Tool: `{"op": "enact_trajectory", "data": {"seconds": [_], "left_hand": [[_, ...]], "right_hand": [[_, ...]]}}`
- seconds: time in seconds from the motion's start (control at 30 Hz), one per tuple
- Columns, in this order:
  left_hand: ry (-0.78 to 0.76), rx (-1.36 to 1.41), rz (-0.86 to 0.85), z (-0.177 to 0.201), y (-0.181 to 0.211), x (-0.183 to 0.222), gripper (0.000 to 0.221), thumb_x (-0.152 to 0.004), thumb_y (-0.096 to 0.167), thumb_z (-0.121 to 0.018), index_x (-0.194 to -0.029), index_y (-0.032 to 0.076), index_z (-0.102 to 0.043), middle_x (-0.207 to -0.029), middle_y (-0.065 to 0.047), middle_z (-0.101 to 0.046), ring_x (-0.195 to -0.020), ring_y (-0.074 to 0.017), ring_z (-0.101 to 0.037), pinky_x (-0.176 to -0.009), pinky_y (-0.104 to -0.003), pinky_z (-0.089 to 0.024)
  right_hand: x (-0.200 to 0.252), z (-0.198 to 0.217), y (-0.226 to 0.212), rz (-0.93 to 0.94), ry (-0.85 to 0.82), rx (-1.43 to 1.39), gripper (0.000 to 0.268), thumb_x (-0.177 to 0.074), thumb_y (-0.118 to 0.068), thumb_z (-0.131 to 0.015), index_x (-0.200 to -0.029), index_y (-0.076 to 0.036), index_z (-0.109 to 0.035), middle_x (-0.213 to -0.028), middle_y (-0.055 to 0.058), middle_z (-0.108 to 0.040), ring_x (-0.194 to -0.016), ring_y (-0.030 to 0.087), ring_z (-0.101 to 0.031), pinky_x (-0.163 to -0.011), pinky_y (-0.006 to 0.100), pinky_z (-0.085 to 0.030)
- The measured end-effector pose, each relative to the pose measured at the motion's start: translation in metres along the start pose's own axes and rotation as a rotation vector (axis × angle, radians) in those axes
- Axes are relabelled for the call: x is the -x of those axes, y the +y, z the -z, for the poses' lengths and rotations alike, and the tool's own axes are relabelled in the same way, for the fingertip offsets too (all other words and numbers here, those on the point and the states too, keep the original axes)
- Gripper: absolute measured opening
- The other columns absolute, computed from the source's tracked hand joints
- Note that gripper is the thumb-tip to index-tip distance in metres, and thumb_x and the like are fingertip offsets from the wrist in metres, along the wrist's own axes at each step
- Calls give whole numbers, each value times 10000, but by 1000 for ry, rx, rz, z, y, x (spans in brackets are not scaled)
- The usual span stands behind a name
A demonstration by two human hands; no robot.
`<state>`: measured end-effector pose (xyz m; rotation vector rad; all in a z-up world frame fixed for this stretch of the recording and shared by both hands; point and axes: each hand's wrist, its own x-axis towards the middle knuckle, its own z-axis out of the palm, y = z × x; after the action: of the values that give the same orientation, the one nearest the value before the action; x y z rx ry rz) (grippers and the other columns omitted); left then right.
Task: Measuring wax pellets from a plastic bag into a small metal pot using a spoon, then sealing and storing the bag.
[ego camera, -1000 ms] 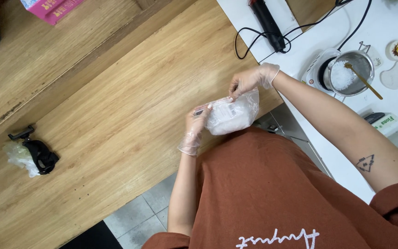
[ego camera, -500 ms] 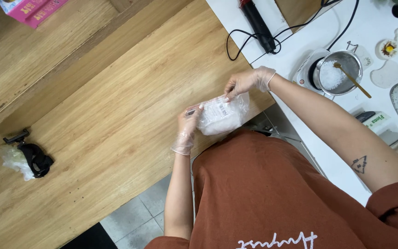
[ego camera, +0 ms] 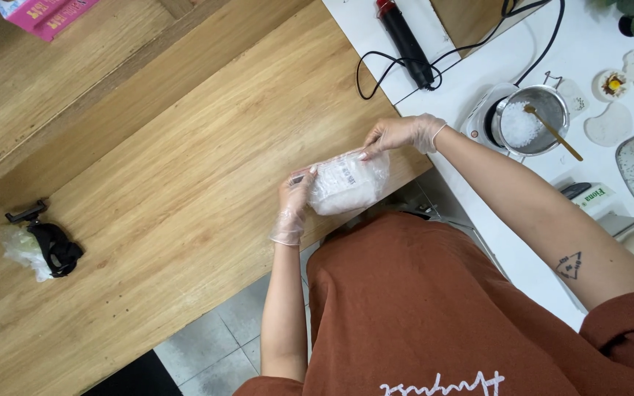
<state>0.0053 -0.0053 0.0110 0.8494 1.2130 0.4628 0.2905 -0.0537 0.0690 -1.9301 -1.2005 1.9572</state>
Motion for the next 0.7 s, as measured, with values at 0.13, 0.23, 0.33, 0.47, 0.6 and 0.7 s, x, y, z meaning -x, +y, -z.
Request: {"op": "enact_trajectory", "data": {"seconds": [0.13,0.23,0.33,0.47,0.6,0.7], "left_hand": [[-4,-17,-15,5,-16,-13,213,-898,168,-764,-1041,11,-753,-938,-59,-761,-814,-138,-682,-744,-283,-557],[27,-60,-24,1,-16,-15,219,-889,175,-770,-1039,16,-752,-930,-53,-761,-821,-130,-685,-756,-278,-557],[11,11,-33,4,-17,-12,226,-897,183,-774,-1046,14,-759,-931,-45,-758,-821,-126,-672,-760,-277,-545],[4,-21,-33,4,-11,-5,238,-900,199,-770,-1051,16,-751,-926,-39,-759,-825,-126,-676,-760,-281,-549],[-8,21,-24,5,-18,-11,245,-887,187,-779,-1050,7,-754,-928,-50,-760,-836,-138,-676,-766,-289,-548],[-43,11,-26,12,-23,-19,247,-883,192,-774,-1049,12,-744,-945,-56,-766,-864,-148,-693,-793,-291,-558]], "right_hand": [[11,1,7,-30,40,-28,350,-740,-442,-819,-956,-167,-820,-1140,91,-790,-1264,238,-588,-1204,460,-247],[16,1,14,-23,113,-24,383,-716,-458,-821,-962,-165,-821,-1175,98,-768,-1304,236,-561,-1204,473,-252],[8,-4,28,36,128,-64,463,-723,-500,-791,-950,-97,-805,-1190,102,-781,-1307,243,-551,-1204,493,-189],[0,-3,54,92,146,-156,429,-760,-459,-790,-1054,-147,-794,-1124,95,-772,-1147,234,-611,-1084,405,-414],[-5,-12,69,193,153,-291,401,-806,-392,-779,-1031,-61,-802,-1056,121,-788,-1031,192,-680,-981,289,-529],[10,-17,49,98,235,-234,479,-799,-448,-769,-1071,-55,-796,-1045,134,-791,-1003,207,-683,-965,293,-519]]}}
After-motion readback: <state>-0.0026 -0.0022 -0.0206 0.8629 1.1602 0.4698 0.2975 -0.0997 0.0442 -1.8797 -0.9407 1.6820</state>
